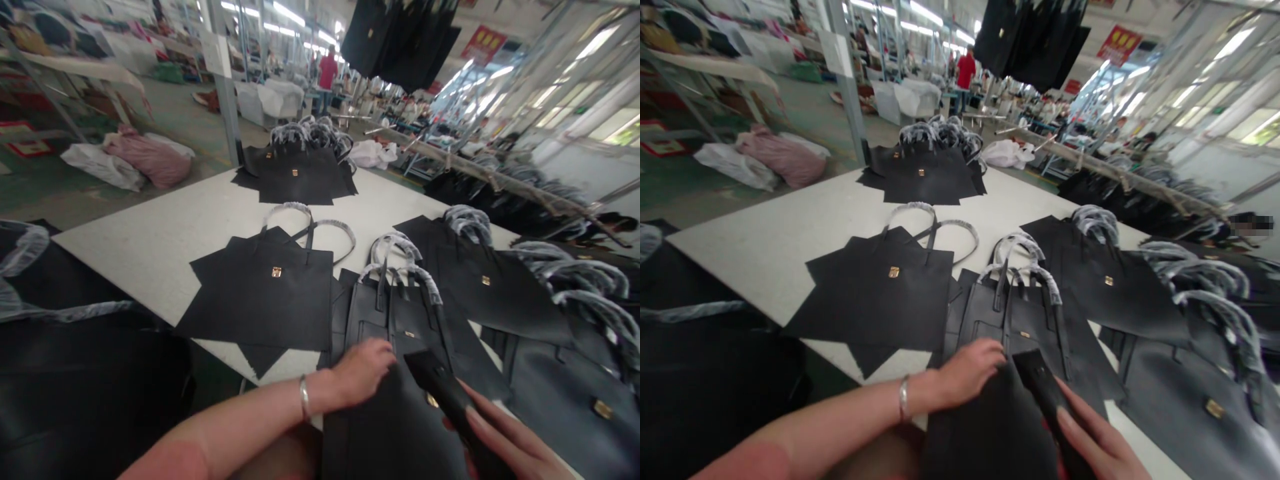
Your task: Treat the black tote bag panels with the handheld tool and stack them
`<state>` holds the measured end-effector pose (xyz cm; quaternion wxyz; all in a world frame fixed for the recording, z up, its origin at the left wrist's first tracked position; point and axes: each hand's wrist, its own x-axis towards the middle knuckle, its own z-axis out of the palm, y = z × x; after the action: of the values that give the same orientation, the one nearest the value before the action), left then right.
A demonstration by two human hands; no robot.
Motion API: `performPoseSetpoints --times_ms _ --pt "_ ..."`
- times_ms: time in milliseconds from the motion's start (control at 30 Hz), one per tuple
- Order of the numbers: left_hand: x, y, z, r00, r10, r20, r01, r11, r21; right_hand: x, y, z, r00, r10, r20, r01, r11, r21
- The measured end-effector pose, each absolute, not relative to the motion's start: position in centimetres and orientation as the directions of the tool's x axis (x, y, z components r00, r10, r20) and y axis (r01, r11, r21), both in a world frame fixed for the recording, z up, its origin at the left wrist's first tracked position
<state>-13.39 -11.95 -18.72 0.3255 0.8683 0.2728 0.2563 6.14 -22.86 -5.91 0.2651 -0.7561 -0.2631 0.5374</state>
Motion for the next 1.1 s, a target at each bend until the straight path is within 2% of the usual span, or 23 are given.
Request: performPoseSetpoints --times_ms 33,100,267,467,767,933,1100 --pt "-14.7 -9.6 -18.7 0.681 0.683 0.264 0.372 -0.633 0.679 5.4 -22.7 -5.9 0.275 0.691 -0.669 0.133 -0.716 -0.685" --pt "-16.7 -5.1 -18.6 0.706 0.67 0.23 0.425 -0.66 0.619 3.9 -22.2 -6.2 0.227 0.717 -0.66 0.167 -0.696 -0.699" --pt "-16.9 1.3 -18.7 0.88 0.447 0.16 0.289 -0.772 0.567 1.6 -19.8 -8.0 0.117 0.753 -0.648 0.184 -0.658 -0.731" --pt "-15.9 2.8 -19.6 0.931 0.323 0.17 0.17 -0.796 0.581 1.2 -18.0 -9.2 0.066 0.76 -0.646 0.205 -0.644 -0.737" --pt "-15.1 2.9 -19.3 0.956 0.277 0.101 0.165 -0.786 0.596 2.1 -17.9 -9.8 0.076 0.742 -0.667 0.201 -0.666 -0.718" --pt "-14.5 2.8 -19.2 0.944 0.324 0.061 0.221 -0.761 0.61 2.3 -18.1 -10.1 0.098 0.738 -0.668 0.212 -0.671 -0.71" --pt "-15.0 3.0 -19.9 0.858 0.511 0.057 0.343 -0.652 0.676 2.6 -18.5 -10.3 0.092 0.751 -0.654 0.227 -0.655 -0.72"
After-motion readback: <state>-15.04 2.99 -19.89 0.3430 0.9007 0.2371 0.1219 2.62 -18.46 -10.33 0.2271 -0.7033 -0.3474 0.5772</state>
